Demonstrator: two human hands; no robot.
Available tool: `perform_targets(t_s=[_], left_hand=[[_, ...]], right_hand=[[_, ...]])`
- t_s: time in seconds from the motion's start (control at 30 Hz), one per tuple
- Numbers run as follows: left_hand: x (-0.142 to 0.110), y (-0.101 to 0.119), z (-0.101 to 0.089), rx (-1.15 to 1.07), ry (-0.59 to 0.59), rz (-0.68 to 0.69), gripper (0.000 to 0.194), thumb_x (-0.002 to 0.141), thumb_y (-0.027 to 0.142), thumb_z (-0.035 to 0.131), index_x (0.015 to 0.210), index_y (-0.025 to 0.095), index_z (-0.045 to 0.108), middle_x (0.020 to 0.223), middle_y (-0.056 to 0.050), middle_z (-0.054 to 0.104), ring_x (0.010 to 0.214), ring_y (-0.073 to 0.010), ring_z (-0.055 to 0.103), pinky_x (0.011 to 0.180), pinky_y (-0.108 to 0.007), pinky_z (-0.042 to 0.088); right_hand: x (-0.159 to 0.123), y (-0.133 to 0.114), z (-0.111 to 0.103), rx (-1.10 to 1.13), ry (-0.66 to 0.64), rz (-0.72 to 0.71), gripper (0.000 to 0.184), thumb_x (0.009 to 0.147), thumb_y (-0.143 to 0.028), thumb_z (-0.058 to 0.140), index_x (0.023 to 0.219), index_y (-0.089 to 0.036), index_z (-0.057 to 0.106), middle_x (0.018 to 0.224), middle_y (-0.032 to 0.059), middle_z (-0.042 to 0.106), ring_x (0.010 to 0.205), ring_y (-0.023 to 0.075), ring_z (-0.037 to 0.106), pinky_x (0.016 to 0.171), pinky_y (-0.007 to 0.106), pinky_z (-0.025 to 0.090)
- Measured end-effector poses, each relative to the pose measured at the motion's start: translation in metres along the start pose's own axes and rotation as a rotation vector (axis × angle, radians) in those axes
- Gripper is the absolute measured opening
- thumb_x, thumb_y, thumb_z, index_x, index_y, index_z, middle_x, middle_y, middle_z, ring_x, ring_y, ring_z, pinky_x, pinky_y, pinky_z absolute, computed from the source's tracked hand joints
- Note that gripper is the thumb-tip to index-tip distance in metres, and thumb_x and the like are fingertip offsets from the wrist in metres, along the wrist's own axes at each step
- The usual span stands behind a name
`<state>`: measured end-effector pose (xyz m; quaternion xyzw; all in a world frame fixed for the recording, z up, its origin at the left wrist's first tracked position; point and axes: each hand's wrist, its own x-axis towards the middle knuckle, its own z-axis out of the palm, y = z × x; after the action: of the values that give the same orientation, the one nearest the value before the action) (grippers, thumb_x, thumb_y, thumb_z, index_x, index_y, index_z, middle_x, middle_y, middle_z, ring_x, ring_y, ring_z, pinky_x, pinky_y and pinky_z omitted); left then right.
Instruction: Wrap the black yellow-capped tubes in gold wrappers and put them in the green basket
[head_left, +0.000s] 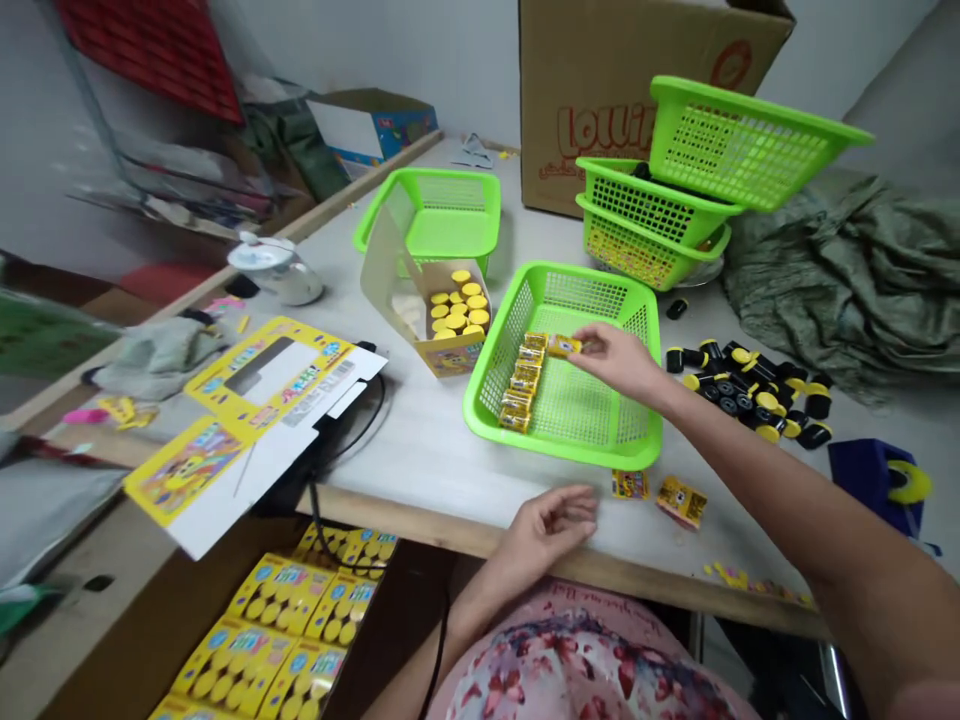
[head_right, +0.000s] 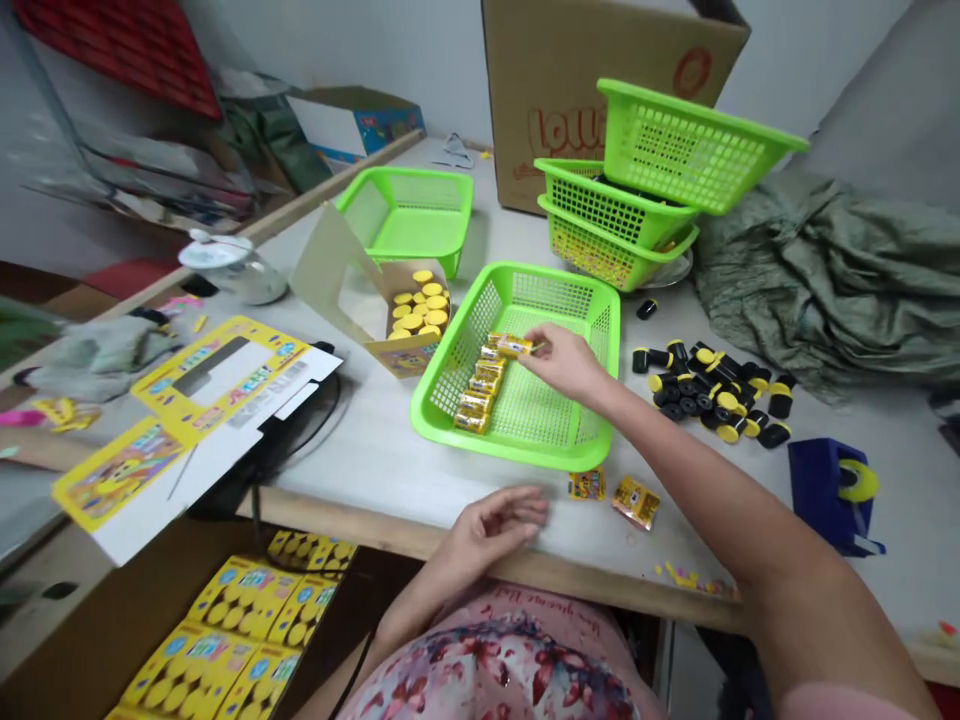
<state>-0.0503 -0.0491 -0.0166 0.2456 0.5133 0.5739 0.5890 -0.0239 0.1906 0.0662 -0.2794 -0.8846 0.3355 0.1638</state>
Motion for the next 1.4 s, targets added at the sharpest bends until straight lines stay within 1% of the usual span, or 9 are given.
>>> perform_targets(t_s=[0.17, 0.37, 0.53, 0.73, 0.9, 1.07, 1.17, 1.27, 1.4], left_hand=[[0.001, -0.005, -0.001, 0.029, -0.019, -0.008, 0.042, 0.073, 0.043, 0.079, 0.109, 0.021, 0.074, 0.108, -0.011, 0.074, 0.095, -0.0213, 0.068, 0.088, -0.035, 0.052], [0.0, 0.005, -0.002, -0.011, -0.036, -0.057, 0.039, 0.072, 0.04, 0.081, 0.104, 0.02, 0.075, 0.105, -0.01, 0.076, 0.094, -0.0208, 0.069, 0.09, -0.035, 0.053], [0.003, 0.004, -0.001, 0.017, 0.016, -0.026, 0.037, 0.073, 0.038, 0.08, 0.103, 0.019, 0.074, 0.103, -0.009, 0.077, 0.094, -0.0214, 0.07, 0.092, -0.037, 0.054], [0.0, 0.012, 0.011, 0.104, 0.152, 0.016, 0.033, 0.074, 0.039, 0.079, 0.1, 0.019, 0.074, 0.099, -0.007, 0.078, 0.086, -0.0202, 0.072, 0.089, -0.035, 0.056], [0.007, 0.006, 0.027, 0.22, 0.245, 0.043, 0.035, 0.069, 0.043, 0.081, 0.093, 0.019, 0.076, 0.089, -0.006, 0.078, 0.072, -0.0166, 0.07, 0.077, -0.031, 0.057], [0.008, 0.004, 0.032, 0.26, 0.296, 0.078, 0.036, 0.067, 0.045, 0.081, 0.09, 0.018, 0.075, 0.083, -0.005, 0.077, 0.068, -0.0156, 0.068, 0.069, -0.03, 0.057], [0.006, 0.003, 0.031, 0.253, 0.351, 0.103, 0.032, 0.069, 0.042, 0.08, 0.089, 0.018, 0.075, 0.084, -0.004, 0.077, 0.069, -0.0148, 0.067, 0.07, -0.028, 0.057], [0.009, 0.001, 0.028, 0.295, 0.347, 0.125, 0.032, 0.072, 0.041, 0.077, 0.093, 0.018, 0.075, 0.088, -0.005, 0.076, 0.071, -0.0147, 0.066, 0.074, -0.029, 0.055], [0.018, 0.001, 0.027, 0.538, 0.25, 0.23, 0.028, 0.081, 0.042, 0.068, 0.097, 0.021, 0.076, 0.097, -0.007, 0.074, 0.088, -0.0197, 0.066, 0.087, -0.033, 0.051]], right_hand=[[0.097, 0.006, 0.045, -0.177, -0.026, 0.252, 0.016, 0.08, -0.016, 0.071, 0.095, -0.011, 0.069, 0.099, 0.0123, 0.076, 0.09, 0.0227, 0.072, 0.083, 0.036, 0.057], [0.098, 0.016, 0.031, -0.197, -0.084, 0.275, 0.025, 0.087, -0.026, 0.068, 0.106, -0.01, 0.068, 0.114, 0.01, 0.072, 0.11, 0.0217, 0.066, 0.1, 0.037, 0.049], [-0.03, 0.029, -0.049, -0.375, 0.293, -0.028, 0.037, 0.095, -0.047, 0.051, 0.095, -0.014, 0.068, 0.095, -0.0002, 0.07, 0.098, 0.0152, 0.065, 0.095, 0.034, 0.048], [-0.277, 0.083, -0.088, -0.738, 0.731, 0.613, 0.033, 0.091, -0.046, 0.051, 0.085, -0.017, 0.065, 0.081, 0.0082, 0.065, 0.08, 0.0227, 0.06, 0.08, 0.041, 0.049], [-0.354, 0.143, -0.082, -0.766, 0.592, 1.008, 0.028, 0.084, -0.027, 0.051, 0.095, -0.01, 0.071, 0.102, 0.0227, 0.067, 0.101, 0.0362, 0.058, 0.088, 0.053, 0.043], [-0.352, 0.143, -0.088, -0.694, 0.802, 1.011, 0.011, 0.08, -0.026, 0.063, 0.077, -0.018, 0.07, 0.103, 0.0222, 0.067, 0.108, 0.0397, 0.056, 0.093, 0.056, 0.039], [-0.323, 0.11, -0.065, -0.718, 0.924, 0.678, 0.017, 0.082, -0.032, 0.067, 0.094, -0.021, 0.07, 0.127, 0.0207, 0.059, 0.122, 0.0404, 0.049, 0.1, 0.058, 0.036], [-0.272, 0.071, -0.019, -0.539, 0.593, 0.118, 0.022, 0.091, -0.025, 0.058, 0.111, -0.027, 0.066, 0.123, 0.0098, 0.064, 0.115, 0.0299, 0.057, 0.099, 0.053, 0.042], [-0.21, 0.05, 0.029, -0.501, 0.22, -0.048, 0.025, 0.093, -0.014, 0.054, 0.11, -0.026, 0.068, 0.131, 0.0085, 0.063, 0.117, 0.0292, 0.054, 0.101, 0.053, 0.041]])
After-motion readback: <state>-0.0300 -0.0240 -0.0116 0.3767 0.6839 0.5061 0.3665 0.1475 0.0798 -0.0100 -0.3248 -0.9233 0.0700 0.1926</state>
